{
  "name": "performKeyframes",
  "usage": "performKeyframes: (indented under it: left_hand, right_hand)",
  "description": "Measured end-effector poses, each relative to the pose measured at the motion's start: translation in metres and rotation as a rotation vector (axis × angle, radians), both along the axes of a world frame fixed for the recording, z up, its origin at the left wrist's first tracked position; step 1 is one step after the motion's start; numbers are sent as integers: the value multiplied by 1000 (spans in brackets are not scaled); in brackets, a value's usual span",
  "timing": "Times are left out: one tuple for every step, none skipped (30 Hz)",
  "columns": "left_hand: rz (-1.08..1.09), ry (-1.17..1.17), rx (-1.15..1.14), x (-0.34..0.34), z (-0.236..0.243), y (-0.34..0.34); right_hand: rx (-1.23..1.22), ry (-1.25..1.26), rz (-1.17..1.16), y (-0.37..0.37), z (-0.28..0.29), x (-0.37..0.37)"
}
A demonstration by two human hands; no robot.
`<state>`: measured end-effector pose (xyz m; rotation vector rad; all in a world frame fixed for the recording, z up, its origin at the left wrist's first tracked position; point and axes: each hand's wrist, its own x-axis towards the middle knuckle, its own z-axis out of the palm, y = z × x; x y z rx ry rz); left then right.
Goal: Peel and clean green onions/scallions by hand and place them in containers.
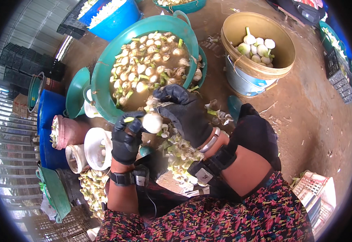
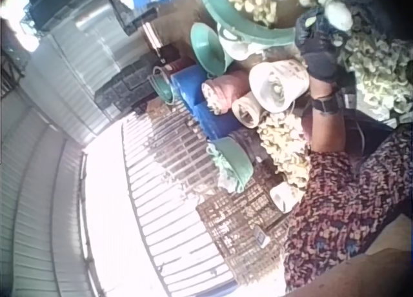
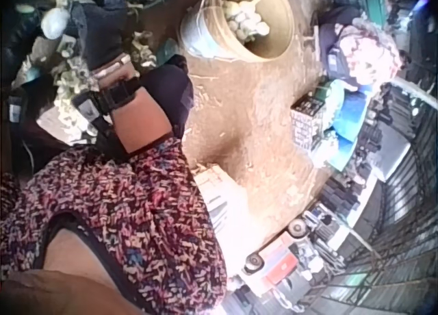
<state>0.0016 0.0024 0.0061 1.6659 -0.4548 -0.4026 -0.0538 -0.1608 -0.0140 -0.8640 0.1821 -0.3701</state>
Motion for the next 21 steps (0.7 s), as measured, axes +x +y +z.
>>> performKeyframes:
  left_hand:
    - [26,26,-27,3,-1,2]
    - [53,79,65,6,5,3]
    - [55,76,64,7,1,5]
    - [71,78,27,9,-6,9]
    - [89,80,-11,9,-12,9]
    - [114,63,-61,11,-15,8]
    - [117,60,-62,13,-14,8]
    - [105,86,-108,14,-13,8]
    - [92,112,-153,14,-12,9]
    - [90,112,-152,13,-12,9]
    - [76,69,-115,13,-14,10]
    - [60,25,-77,12,-16,11]
    - [43,-19,-40,11,-17,11]
    - [37,-16,-40,9,-15,8]
    - [24,21,-44,6,-12,5]
    - [10,59,-47,4,-11,1]
    - [6,60,-46,2,-11,-1]
    - [-43,2,-36,0,-12,-3]
    - [-93,-57,-26,-1,-13,-5]
    - [-95,62,-54,1,-16,4]
    - [-102,60,-58,6,-13,5]
  right_hand:
    - [-1,0,1,-2,-1,-2]
    - [-36,-83,142,-6,-4,-4]
    - [-72,-165,282,-10,-4,-6]
    - [-208,-41,362,-16,-2,-11]
    - [-209,-44,365,-17,-4,-14]
    - [-306,-111,556,-17,-7,-16]
    - [-404,-178,747,-16,-9,-16]
    - [-593,-210,840,-13,-10,-16]
    - [-645,-8,1022,-11,-11,-19]
    - [-895,-47,963,-9,-18,-21]
    - [-1142,-86,895,-7,-20,-21]
    - [-1142,-85,894,-10,-19,-20]
    - [-1010,72,755,-14,-16,-17]
    - [-874,227,612,-16,-14,-15]
    - [-872,232,606,-13,-17,-12]
    - [-651,122,341,-6,-22,-8]
    - [-427,10,81,-1,-22,-7]
    - [-228,77,321,-5,-21,-7]
    - [-226,79,316,-11,-18,-8]
    - [-54,99,330,-17,-9,-8]
    - [115,118,335,-28,-2,-8]
